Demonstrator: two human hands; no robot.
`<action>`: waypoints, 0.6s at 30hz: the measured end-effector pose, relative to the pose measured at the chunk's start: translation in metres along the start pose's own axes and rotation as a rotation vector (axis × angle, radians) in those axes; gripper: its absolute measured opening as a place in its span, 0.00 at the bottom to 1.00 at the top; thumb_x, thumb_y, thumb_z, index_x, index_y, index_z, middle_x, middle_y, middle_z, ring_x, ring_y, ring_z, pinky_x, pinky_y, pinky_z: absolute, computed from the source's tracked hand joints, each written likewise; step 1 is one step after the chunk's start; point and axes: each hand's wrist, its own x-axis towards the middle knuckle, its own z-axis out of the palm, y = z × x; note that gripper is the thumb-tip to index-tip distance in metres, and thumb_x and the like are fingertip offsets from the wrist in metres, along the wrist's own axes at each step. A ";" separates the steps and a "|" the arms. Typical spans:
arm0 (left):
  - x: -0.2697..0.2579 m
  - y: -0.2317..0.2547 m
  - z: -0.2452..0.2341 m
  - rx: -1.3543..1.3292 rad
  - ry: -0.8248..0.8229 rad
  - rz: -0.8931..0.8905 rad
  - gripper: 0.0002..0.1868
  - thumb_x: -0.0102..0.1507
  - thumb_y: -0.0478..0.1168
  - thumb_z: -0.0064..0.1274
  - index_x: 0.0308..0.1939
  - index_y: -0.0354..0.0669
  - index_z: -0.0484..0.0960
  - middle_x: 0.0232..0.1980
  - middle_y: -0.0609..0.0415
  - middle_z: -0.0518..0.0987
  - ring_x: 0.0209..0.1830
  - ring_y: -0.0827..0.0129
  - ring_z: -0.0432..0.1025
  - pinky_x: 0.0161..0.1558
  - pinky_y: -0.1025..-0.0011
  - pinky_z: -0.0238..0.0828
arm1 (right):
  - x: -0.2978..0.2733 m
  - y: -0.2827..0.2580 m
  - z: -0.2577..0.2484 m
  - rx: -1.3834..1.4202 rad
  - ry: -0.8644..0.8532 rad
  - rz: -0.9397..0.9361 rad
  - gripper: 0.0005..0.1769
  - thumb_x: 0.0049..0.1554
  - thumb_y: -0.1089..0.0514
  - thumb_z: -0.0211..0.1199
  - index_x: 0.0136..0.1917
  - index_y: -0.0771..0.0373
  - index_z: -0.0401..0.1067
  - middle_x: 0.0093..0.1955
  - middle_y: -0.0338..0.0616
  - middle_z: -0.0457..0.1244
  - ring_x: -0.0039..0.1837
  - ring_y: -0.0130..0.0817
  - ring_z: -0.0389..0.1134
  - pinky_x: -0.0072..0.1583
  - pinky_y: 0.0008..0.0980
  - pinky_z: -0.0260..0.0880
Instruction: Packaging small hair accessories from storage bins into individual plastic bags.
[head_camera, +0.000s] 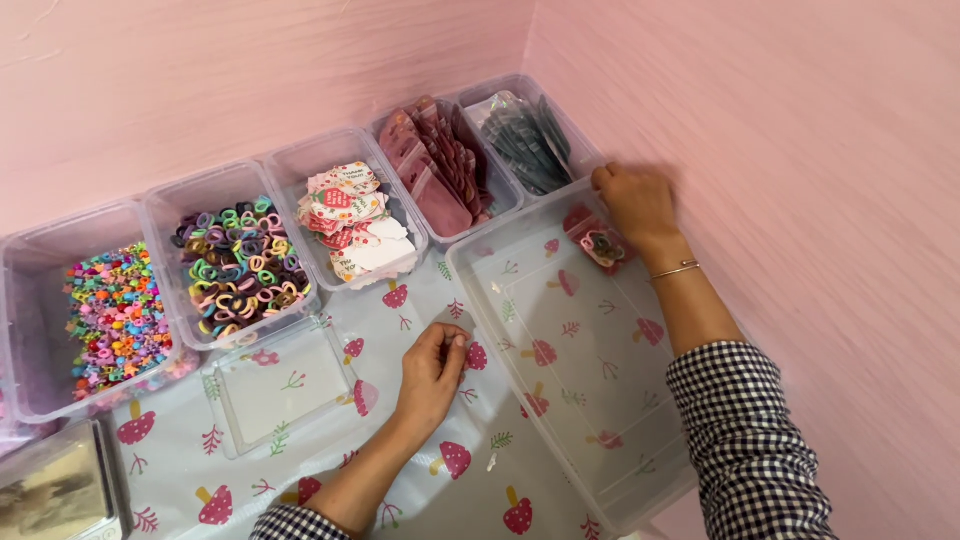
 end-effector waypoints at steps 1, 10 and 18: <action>0.000 -0.001 0.001 0.000 0.001 0.000 0.07 0.67 0.34 0.49 0.37 0.38 0.82 0.22 0.49 0.77 0.15 0.67 0.74 0.21 0.73 0.72 | 0.001 -0.002 -0.008 0.000 0.001 0.000 0.09 0.53 0.54 0.65 0.49 0.47 0.72 0.40 0.32 0.64 0.35 0.42 0.71 0.38 0.44 0.72; -0.001 -0.002 0.000 0.017 0.006 0.027 0.07 0.67 0.34 0.49 0.38 0.38 0.83 0.24 0.46 0.78 0.17 0.61 0.76 0.22 0.69 0.74 | 0.060 -0.062 -0.056 0.945 0.200 0.291 0.07 0.56 0.50 0.75 0.44 0.47 0.77 0.36 0.29 0.67 0.34 0.30 0.71 0.43 0.26 0.69; 0.001 -0.009 0.004 -0.210 0.097 0.030 0.07 0.67 0.31 0.47 0.39 0.35 0.81 0.22 0.49 0.76 0.16 0.67 0.74 0.22 0.73 0.74 | 0.101 -0.159 -0.088 1.206 -0.052 0.205 0.24 0.40 0.54 0.83 0.46 0.61 0.74 0.31 0.42 0.67 0.33 0.35 0.71 0.38 0.32 0.70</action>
